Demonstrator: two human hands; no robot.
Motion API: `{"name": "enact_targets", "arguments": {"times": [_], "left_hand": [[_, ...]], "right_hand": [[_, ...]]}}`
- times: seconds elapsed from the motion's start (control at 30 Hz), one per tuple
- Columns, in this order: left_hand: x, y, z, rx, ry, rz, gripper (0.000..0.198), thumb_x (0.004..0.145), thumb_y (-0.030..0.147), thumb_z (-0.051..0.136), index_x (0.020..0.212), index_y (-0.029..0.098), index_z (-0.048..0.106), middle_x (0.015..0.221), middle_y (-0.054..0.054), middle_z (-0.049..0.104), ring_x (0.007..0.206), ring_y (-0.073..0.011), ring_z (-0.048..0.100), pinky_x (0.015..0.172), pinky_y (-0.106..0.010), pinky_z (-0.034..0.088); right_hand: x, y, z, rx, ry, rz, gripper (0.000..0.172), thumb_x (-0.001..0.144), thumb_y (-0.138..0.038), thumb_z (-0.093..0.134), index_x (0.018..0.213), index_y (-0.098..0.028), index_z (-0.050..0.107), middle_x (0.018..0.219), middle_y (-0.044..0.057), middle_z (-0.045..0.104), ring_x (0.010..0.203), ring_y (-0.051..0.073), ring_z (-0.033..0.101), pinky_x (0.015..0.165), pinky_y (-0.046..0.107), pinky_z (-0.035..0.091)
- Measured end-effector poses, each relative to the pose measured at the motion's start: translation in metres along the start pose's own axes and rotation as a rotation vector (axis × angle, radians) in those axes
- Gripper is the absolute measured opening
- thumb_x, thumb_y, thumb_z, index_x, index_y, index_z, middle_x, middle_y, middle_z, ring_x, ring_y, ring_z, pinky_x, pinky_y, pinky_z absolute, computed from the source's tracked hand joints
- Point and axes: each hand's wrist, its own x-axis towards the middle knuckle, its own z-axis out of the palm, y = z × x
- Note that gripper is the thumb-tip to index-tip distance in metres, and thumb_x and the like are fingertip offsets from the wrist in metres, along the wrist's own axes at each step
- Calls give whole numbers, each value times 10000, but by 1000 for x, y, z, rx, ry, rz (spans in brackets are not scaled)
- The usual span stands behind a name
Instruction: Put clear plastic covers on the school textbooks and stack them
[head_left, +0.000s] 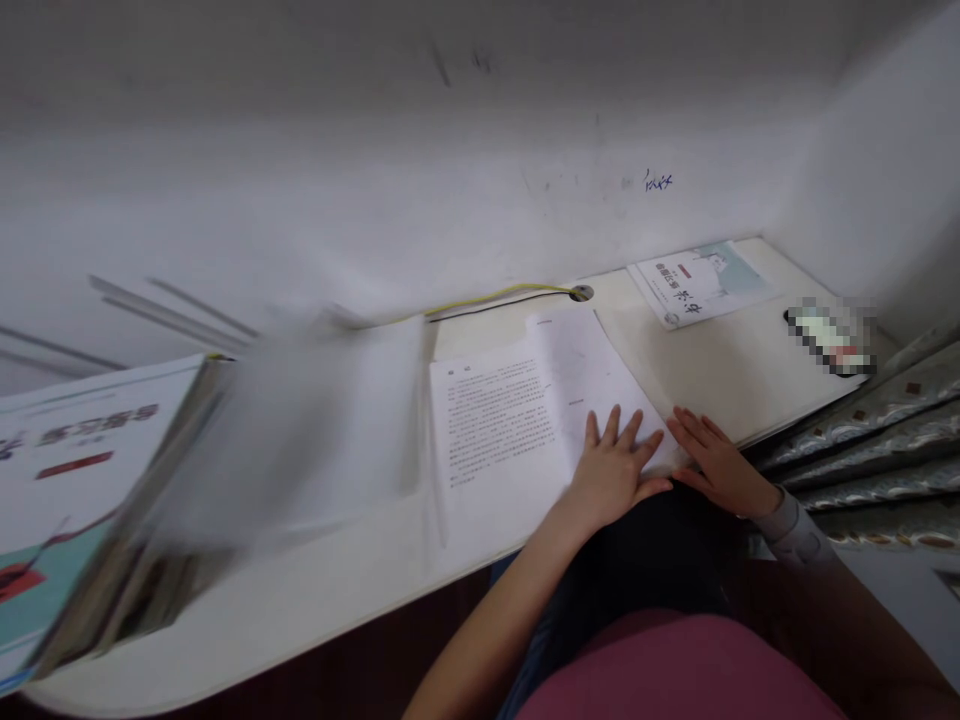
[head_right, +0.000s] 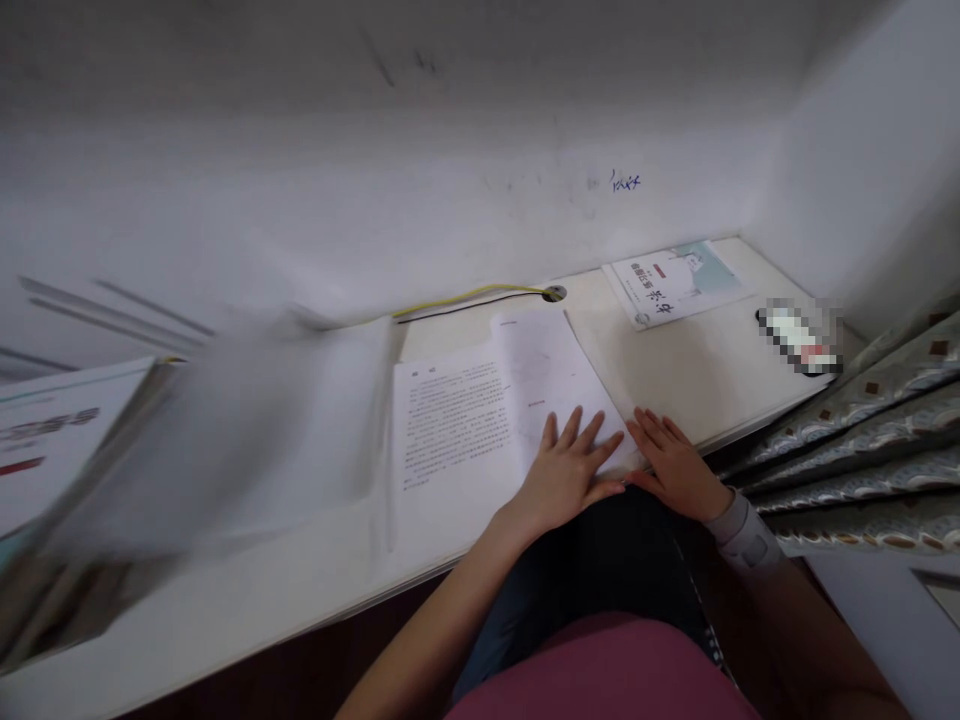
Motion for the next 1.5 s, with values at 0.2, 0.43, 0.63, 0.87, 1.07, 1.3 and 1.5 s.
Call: {"name": "enact_targets", "arguments": {"times": [0.2, 0.43, 0.63, 0.87, 1.07, 1.3, 1.5], "left_hand": [[0, 0, 3, 9, -4, 22, 695, 818, 689, 321, 1381, 288, 398, 1482, -112, 315, 1365, -408, 190, 1051, -661, 129], [3, 7, 1, 50, -40, 30, 705, 830, 689, 277, 1395, 278, 374, 1495, -117, 286, 1371, -396, 182, 1053, -649, 141], [-1, 10, -3, 4, -94, 66, 719, 835, 691, 230, 1398, 265, 368, 1495, -128, 279, 1378, -381, 173, 1061, -640, 133], [8, 16, -2, 31, -97, 49, 717, 844, 681, 213, 1413, 263, 338, 1502, -127, 266, 1379, -385, 163, 1060, -636, 140], [1, 16, -2, 42, -102, 51, 713, 839, 682, 249, 1411, 267, 340, 1497, -128, 279, 1378, -380, 177, 1058, -631, 152], [-2, 13, -1, 38, -95, 62, 715, 843, 676, 242, 1407, 249, 349, 1501, -130, 265, 1371, -393, 183, 1052, -643, 168], [1, 14, -1, 30, -108, 56, 703, 844, 669, 265, 1403, 252, 357, 1502, -132, 261, 1374, -391, 176, 1048, -648, 174]], "right_hand": [[4, 14, -2, -117, 51, 134, 520, 961, -395, 273, 1413, -146, 338, 1472, 151, 323, 1375, 254, 243, 1073, 479, 276], [8, 18, 3, -198, 72, 145, 481, 962, -358, 280, 1382, -154, 396, 1439, 135, 391, 1348, 256, 303, 1056, 463, 295], [8, 17, 4, -207, 81, 158, 487, 956, -346, 294, 1399, -160, 368, 1439, 144, 387, 1342, 252, 317, 1056, 456, 295], [8, 17, 5, -196, 92, 168, 491, 963, -349, 279, 1400, -141, 363, 1444, 166, 371, 1342, 259, 316, 1055, 453, 298], [10, 13, 7, -256, 109, 194, 477, 951, -345, 332, 1364, -122, 419, 1431, 191, 381, 1327, 288, 337, 1047, 457, 302], [10, 0, 2, -311, 96, 113, 439, 938, -388, 387, 1334, -219, 471, 1423, 195, 388, 1306, 324, 365, 1019, 509, 308], [8, 5, 0, -269, 68, 68, 477, 946, -405, 352, 1333, -152, 468, 1415, 187, 406, 1334, 301, 323, 1047, 490, 294]]}}
